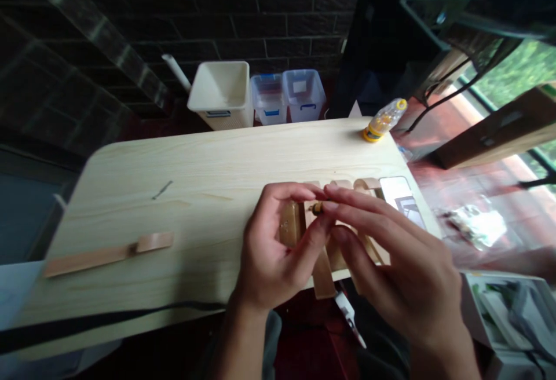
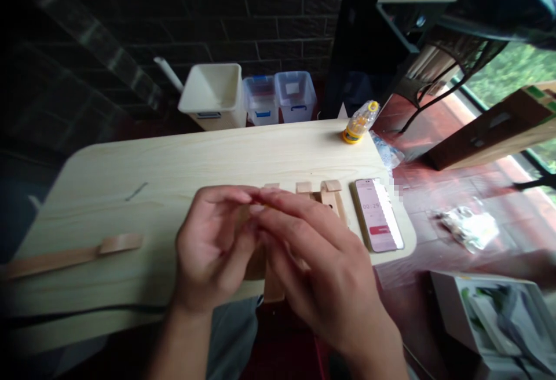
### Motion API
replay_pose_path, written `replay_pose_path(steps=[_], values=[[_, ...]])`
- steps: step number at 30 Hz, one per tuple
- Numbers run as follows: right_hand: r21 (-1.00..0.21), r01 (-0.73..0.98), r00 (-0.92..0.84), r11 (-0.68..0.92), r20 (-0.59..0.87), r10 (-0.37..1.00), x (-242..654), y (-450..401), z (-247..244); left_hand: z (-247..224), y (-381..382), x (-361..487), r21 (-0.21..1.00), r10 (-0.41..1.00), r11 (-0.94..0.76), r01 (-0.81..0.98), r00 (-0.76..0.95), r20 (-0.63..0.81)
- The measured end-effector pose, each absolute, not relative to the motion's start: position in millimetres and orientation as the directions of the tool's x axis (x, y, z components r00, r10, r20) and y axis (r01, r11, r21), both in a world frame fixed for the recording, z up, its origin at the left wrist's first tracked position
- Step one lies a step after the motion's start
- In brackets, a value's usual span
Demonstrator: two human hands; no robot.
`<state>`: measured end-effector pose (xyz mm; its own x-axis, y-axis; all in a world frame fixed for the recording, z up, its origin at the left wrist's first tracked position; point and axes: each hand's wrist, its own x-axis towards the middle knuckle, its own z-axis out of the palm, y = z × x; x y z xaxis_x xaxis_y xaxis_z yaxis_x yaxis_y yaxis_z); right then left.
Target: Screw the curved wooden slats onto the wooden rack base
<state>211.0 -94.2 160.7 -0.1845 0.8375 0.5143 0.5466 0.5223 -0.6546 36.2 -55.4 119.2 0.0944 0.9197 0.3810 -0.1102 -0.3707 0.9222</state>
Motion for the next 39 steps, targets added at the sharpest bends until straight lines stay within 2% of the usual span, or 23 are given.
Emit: replay_pose_path(steps=[3, 7, 12, 15, 21, 30, 33, 39], values=[[-0.624, 0.579, -0.188, 0.525, 0.524, 0.831, 208.8, -93.5, 159.1, 116.2, -49.9, 19.9, 0.921, 0.909, -0.39, -0.027, 0.15, 0.389], [-0.586, 0.633, -0.173, 0.505, 0.528, 0.831, 206.8, -94.3, 156.5, 100.5, -42.9, 1.3, 0.858, 0.912, -0.41, 0.31, 0.176, 0.372], [-0.585, 0.645, -0.164, 0.492, 0.523, 0.837, 204.0, -93.2, 153.3, 79.5, -43.3, -4.1, 0.819, 0.946, -0.295, 0.493, 0.272, 0.177], [-0.608, 0.635, -0.133, 0.477, 0.522, 0.842, 202.7, -93.5, 150.1, 76.3, -44.2, -3.2, 0.823, 0.949, -0.253, 0.508, 0.294, 0.111], [-0.679, 0.602, -0.036, 0.42, 0.502, 0.864, 203.1, -96.3, 140.3, 77.7, -43.0, -2.0, 0.83, 0.938, -0.282, 0.481, 0.321, 0.132], [-0.737, 0.479, -0.119, 0.476, 0.483, 0.868, 208.8, -92.8, 139.8, 78.4, -43.7, -4.5, 0.831, 0.945, -0.247, 0.498, 0.315, 0.093], [-0.722, 0.492, -0.167, 0.486, 0.469, 0.867, 212.8, -93.5, 140.1, 79.1, -44.3, -4.6, 0.826, 0.946, -0.246, 0.508, 0.312, 0.089], [-0.708, 0.556, -0.115, 0.435, 0.452, 0.884, 211.0, -98.1, 141.9, 80.2, -44.4, -3.8, 0.842, 0.915, -0.311, 0.441, 0.379, 0.14]])
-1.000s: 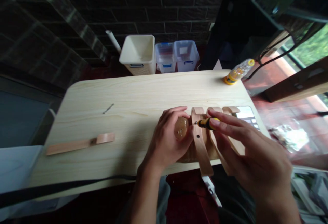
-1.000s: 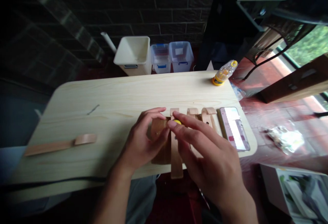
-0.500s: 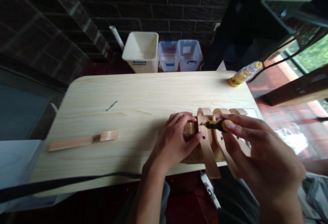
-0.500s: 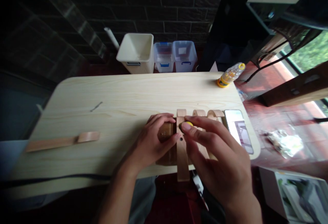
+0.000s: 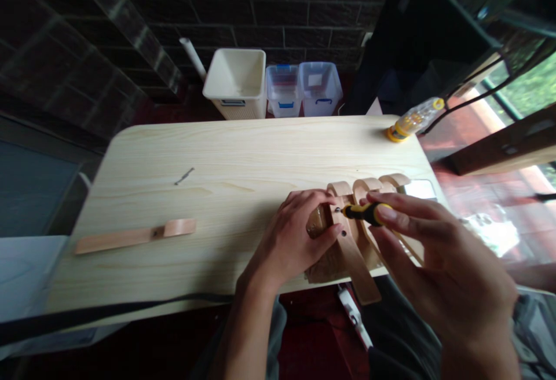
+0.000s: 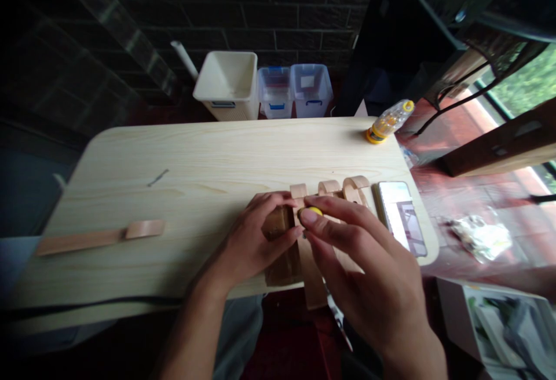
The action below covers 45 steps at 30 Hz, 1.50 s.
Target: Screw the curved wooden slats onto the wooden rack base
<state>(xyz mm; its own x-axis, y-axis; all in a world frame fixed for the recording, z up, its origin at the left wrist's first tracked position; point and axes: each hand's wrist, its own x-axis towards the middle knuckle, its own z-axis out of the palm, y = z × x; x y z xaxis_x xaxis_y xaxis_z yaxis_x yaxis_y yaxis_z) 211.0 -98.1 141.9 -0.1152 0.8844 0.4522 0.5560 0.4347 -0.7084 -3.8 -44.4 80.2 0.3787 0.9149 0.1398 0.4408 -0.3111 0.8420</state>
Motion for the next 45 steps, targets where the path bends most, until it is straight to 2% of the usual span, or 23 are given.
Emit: replay_pose_path(steps=[3, 11, 15, 21, 25, 28, 34, 40, 45], values=[[-0.71, 0.553, -0.105, 0.436, 0.46, 0.882, 209.5, -97.1, 140.0, 79.6, -43.7, -3.5, 0.842, 0.91, -0.317, 0.437, 0.39, 0.141], [-0.782, 0.418, -0.104, 0.463, 0.465, 0.879, 208.8, -100.4, 136.1, 76.0, -42.1, -1.5, 0.842, 0.908, -0.337, 0.421, 0.38, 0.174], [-0.764, 0.46, -0.116, 0.452, 0.453, 0.884, 211.7, -101.7, 138.0, 78.7, -42.0, -0.9, 0.835, 0.908, -0.338, 0.434, 0.383, 0.169], [-0.708, 0.509, -0.097, 0.49, 0.518, 0.85, 208.3, -97.8, 135.8, 80.4, -40.5, -0.1, 0.821, 0.913, -0.337, 0.461, 0.371, 0.166], [-0.746, 0.458, -0.058, 0.484, 0.518, 0.854, 205.9, -98.0, 135.2, 78.4, -40.4, 0.3, 0.814, 0.915, -0.336, 0.473, 0.371, 0.162], [-0.747, 0.457, -0.091, 0.483, 0.501, 0.861, 205.8, -100.0, 140.6, 76.9, -40.5, 1.3, 0.808, 0.908, -0.354, 0.47, 0.378, 0.178], [-0.66, 0.55, -0.185, 0.512, 0.502, 0.845, 205.7, -98.9, 151.7, 77.1, -38.4, 5.2, 0.79, 0.905, -0.381, 0.48, 0.366, 0.215], [-0.575, 0.614, -0.195, 0.541, 0.553, 0.81, 204.1, -98.0, 146.5, 78.9, -36.7, 7.9, 0.785, 0.913, -0.371, 0.497, 0.35, 0.21], [-0.621, 0.584, -0.144, 0.523, 0.555, 0.819, 206.2, -98.4, 143.9, 79.8, -37.3, 7.3, 0.786, 0.913, -0.368, 0.497, 0.354, 0.204]])
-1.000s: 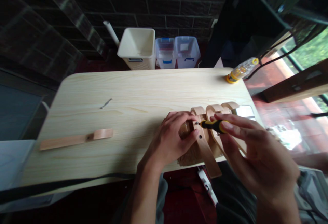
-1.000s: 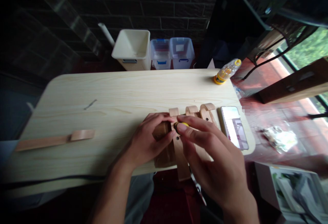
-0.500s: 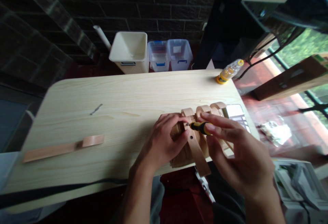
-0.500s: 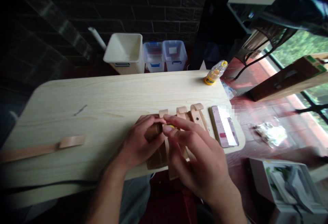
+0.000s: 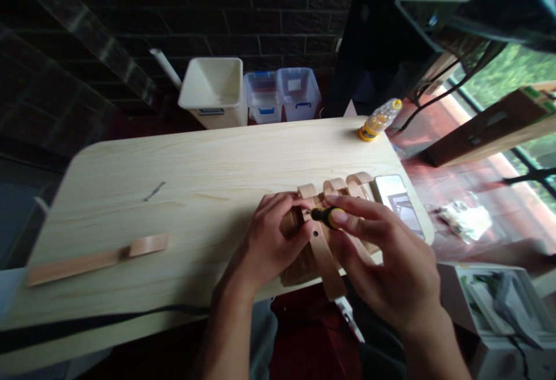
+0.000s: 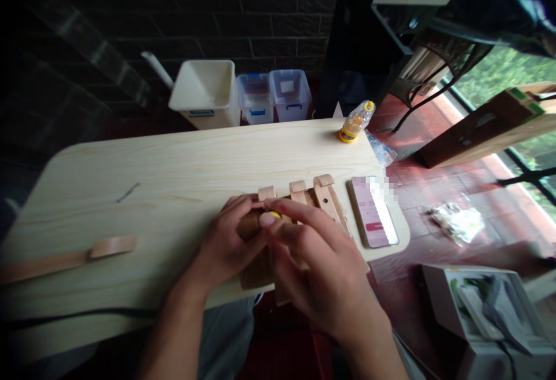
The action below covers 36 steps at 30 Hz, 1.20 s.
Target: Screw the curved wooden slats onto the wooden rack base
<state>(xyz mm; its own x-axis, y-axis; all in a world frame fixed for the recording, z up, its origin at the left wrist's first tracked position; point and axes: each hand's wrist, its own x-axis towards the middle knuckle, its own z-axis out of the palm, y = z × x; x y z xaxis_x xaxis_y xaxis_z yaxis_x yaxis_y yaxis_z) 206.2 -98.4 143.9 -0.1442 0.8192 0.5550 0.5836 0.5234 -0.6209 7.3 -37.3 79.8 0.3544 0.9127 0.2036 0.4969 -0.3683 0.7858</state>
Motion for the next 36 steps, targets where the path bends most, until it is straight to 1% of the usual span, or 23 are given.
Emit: replay_pose_path(steps=[2, 4, 9, 14, 17, 19, 25, 30, 36], values=[[-0.66, 0.553, -0.127, 0.509, 0.537, 0.834, 208.3, -98.8, 145.7, 79.8, -37.5, 6.8, 0.788, 0.911, -0.363, 0.497, 0.366, 0.189], [-0.672, 0.533, -0.148, 0.514, 0.524, 0.839, 210.3, -99.1, 148.3, 79.8, -37.6, 6.6, 0.791, 0.91, -0.361, 0.494, 0.372, 0.183], [-0.635, 0.549, -0.199, 0.544, 0.532, 0.823, 211.4, -97.0, 150.7, 81.2, -37.9, 6.1, 0.788, 0.907, -0.375, 0.488, 0.37, 0.203], [-0.612, 0.562, -0.161, 0.557, 0.579, 0.799, 210.2, -94.8, 146.4, 80.7, -38.6, 4.6, 0.802, 0.906, -0.369, 0.47, 0.375, 0.197], [-0.62, 0.57, -0.14, 0.539, 0.573, 0.807, 210.4, -95.6, 146.4, 78.1, -39.1, 4.9, 0.804, 0.905, -0.37, 0.465, 0.378, 0.198], [-0.623, 0.567, -0.157, 0.539, 0.56, 0.813, 210.9, -96.8, 147.4, 76.6, -39.6, 5.4, 0.798, 0.905, -0.375, 0.471, 0.374, 0.204], [-0.706, 0.506, -0.15, 0.496, 0.494, 0.856, 213.9, -101.6, 144.3, 79.2, -41.0, 4.8, 0.81, 0.909, -0.364, 0.461, 0.365, 0.201], [-0.748, 0.517, -0.089, 0.416, 0.436, 0.895, 215.2, -103.1, 135.9, 81.5, -40.8, 4.0, 0.815, 0.904, -0.367, 0.449, 0.381, 0.197], [-0.778, 0.398, 0.001, 0.487, 0.531, 0.847, 209.4, -97.6, 130.4, 81.4, -40.0, 4.0, 0.818, 0.903, -0.37, 0.441, 0.38, 0.203]])
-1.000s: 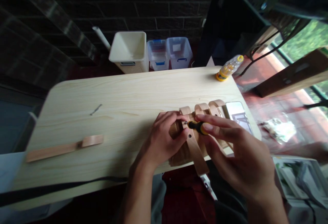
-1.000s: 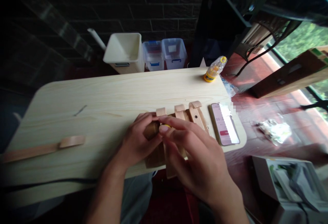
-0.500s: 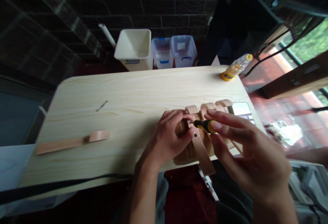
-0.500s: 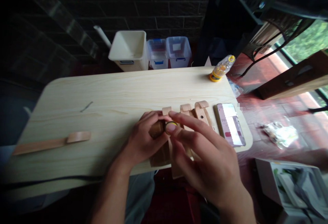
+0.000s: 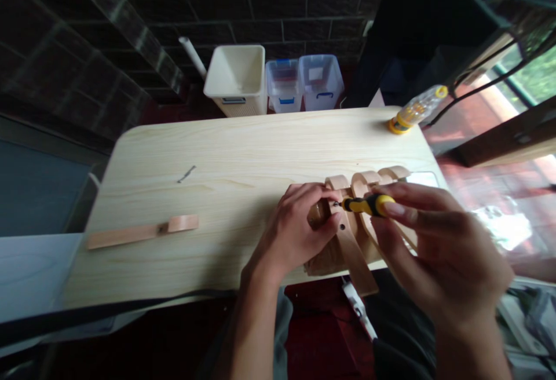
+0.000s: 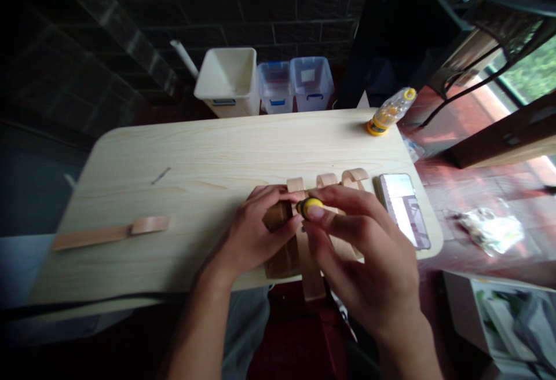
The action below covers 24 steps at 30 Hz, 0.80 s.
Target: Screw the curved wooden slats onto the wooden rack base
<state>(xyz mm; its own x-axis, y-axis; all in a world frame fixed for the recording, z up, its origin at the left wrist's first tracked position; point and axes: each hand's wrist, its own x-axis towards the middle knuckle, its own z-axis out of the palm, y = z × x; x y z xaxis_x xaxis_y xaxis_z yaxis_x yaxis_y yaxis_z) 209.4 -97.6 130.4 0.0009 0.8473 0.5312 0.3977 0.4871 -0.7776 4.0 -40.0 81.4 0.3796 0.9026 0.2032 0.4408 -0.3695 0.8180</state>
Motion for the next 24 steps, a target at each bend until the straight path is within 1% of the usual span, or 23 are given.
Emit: replay_pose_path(steps=[3, 5, 7, 13, 24], values=[[-0.781, 0.394, -0.03, 0.485, 0.517, 0.856, 209.7, -98.8, 133.2, 82.0, -40.1, 3.8, 0.828, 0.905, -0.355, 0.434, 0.381, 0.188], [-0.787, 0.409, -0.095, 0.463, 0.468, 0.879, 211.5, -100.8, 134.2, 82.5, -40.2, 3.4, 0.832, 0.903, -0.356, 0.426, 0.384, 0.19], [-0.792, 0.415, -0.121, 0.448, 0.44, 0.89, 213.1, -101.9, 133.1, 82.8, -40.3, 3.1, 0.832, 0.902, -0.359, 0.423, 0.386, 0.193], [-0.805, 0.382, -0.003, 0.454, 0.491, 0.871, 212.7, -97.9, 125.8, 83.8, -39.7, 1.9, 0.83, 0.906, -0.351, 0.432, 0.379, 0.186], [-0.813, 0.374, -0.035, 0.447, 0.469, 0.883, 208.7, -99.0, 135.4, 83.2, -40.0, -0.8, 0.838, 0.902, -0.353, 0.416, 0.39, 0.186]])
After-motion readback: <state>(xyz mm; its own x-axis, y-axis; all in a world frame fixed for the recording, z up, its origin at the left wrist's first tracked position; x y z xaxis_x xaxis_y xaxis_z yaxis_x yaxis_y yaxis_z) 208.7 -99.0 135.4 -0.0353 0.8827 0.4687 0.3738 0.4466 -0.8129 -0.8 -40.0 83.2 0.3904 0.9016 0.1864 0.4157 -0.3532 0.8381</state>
